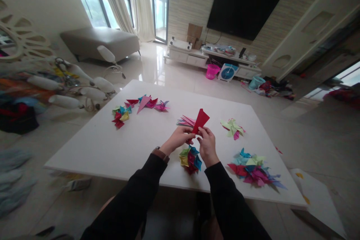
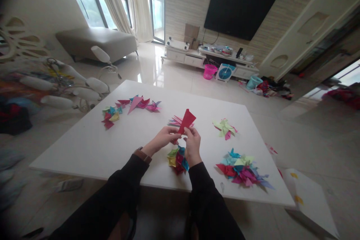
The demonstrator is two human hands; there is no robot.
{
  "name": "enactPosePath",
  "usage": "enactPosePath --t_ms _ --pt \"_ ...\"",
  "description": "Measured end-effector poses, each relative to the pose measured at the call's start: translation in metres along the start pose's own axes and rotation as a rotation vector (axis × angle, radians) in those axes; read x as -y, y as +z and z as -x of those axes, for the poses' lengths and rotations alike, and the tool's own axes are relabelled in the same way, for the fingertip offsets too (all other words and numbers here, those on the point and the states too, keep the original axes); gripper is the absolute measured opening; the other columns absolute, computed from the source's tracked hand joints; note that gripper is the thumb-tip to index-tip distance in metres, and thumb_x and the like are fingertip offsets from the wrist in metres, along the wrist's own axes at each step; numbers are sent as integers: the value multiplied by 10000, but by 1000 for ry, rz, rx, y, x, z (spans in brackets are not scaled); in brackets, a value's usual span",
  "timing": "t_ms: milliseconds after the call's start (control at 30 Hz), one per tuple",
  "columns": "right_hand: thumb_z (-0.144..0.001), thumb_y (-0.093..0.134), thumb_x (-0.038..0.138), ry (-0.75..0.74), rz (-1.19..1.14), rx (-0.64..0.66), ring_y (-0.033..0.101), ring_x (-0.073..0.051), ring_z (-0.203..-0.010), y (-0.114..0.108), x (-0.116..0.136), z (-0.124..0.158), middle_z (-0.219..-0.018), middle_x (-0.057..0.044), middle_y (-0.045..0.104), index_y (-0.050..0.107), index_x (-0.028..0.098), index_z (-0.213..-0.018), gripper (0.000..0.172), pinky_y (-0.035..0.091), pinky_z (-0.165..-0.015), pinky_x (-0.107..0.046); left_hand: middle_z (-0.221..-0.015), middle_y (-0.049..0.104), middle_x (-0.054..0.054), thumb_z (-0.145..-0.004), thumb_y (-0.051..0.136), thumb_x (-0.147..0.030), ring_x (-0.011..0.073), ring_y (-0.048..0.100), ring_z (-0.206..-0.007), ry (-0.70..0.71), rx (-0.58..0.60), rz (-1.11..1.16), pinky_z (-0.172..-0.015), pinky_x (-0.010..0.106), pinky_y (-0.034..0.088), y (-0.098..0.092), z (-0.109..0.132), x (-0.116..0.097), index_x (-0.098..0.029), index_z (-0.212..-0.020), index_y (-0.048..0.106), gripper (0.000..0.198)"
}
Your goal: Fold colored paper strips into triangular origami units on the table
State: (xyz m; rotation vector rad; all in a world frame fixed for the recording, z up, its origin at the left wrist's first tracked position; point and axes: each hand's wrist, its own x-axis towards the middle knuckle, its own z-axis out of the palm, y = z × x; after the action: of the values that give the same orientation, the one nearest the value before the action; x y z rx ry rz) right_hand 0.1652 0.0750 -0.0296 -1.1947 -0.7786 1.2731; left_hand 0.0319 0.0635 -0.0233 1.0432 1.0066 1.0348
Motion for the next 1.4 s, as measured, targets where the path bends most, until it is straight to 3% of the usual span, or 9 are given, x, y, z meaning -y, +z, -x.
enactPosePath --t_ms 100,167,333,467,667,867,1000,1167,1400 --pt "-647 778 380 5 -42 -34 627 -138 -677 -10 9 -3 -814 -1 720 648 208 -860 303 422 -592 -245 -656 685 54 -730 757 -292 117 604 -521 -68 100 -110 -512 221 468 -7 6 3 -128 -731 747 164" --pt "-620 808 370 -6 -50 -62 632 -137 -673 -19 13 -6 -806 2 724 651 205 -849 323 415 -589 -244 -661 694 57 -723 763 -290 120 607 -543 -92 104 -139 -529 221 463 -12 8 3 -131 -751 763 162" --pt "-537 887 343 -48 -23 -106 621 -131 -665 -39 12 -13 -769 15 696 641 193 -814 400 416 -569 -237 -696 724 82 -692 807 -281 143 649 -601 -17 -89 -65 -577 240 486 -25 8 1 -116 -886 789 255" --pt "-541 896 390 -118 23 -112 618 -138 -655 -46 2 -17 -774 -1 684 638 181 -822 435 443 -562 -250 -675 726 83 -667 818 -245 161 675 -621 29 -210 8 -610 258 508 -28 2 1 -116 -834 776 215" --pt "-585 863 377 -122 12 -130 604 -120 -649 -36 -9 -28 -749 16 672 641 181 -812 372 434 -564 -234 -601 692 59 -646 781 -184 175 683 -600 35 -364 -13 -565 244 464 -29 -7 0 -116 -785 724 166" --pt "-571 833 320 -40 10 -109 613 -125 -681 -23 -12 -34 -765 26 676 644 197 -834 346 433 -580 -230 -708 734 65 -655 761 -255 166 686 -661 78 -466 107 -658 274 506 -35 -13 -7 -131 -892 685 278" --pt "-543 834 297 37 -2 -44 597 -113 -664 -19 -12 -31 -744 36 666 622 198 -785 337 416 -563 -211 -686 705 39 -659 756 -309 144 649 -622 98 -543 163 -633 268 488 -38 -15 -9 -140 -905 642 320" --pt "-549 805 258 73 -1 37 573 -102 -628 -17 -13 -27 -696 45 647 595 195 -727 283 408 -551 -203 -693 686 27 -663 739 -316 136 635 -626 99 -569 167 -621 257 467 -41 -11 -11 -147 -910 618 323" --pt "-563 801 268 14 16 11 593 -115 -659 -19 -19 -24 -724 35 661 599 195 -740 278 415 -569 -215 -736 686 36 -681 739 -319 142 643 -655 84 -542 132 -641 263 479 -44 -1 -14 -149 -928 625 321"
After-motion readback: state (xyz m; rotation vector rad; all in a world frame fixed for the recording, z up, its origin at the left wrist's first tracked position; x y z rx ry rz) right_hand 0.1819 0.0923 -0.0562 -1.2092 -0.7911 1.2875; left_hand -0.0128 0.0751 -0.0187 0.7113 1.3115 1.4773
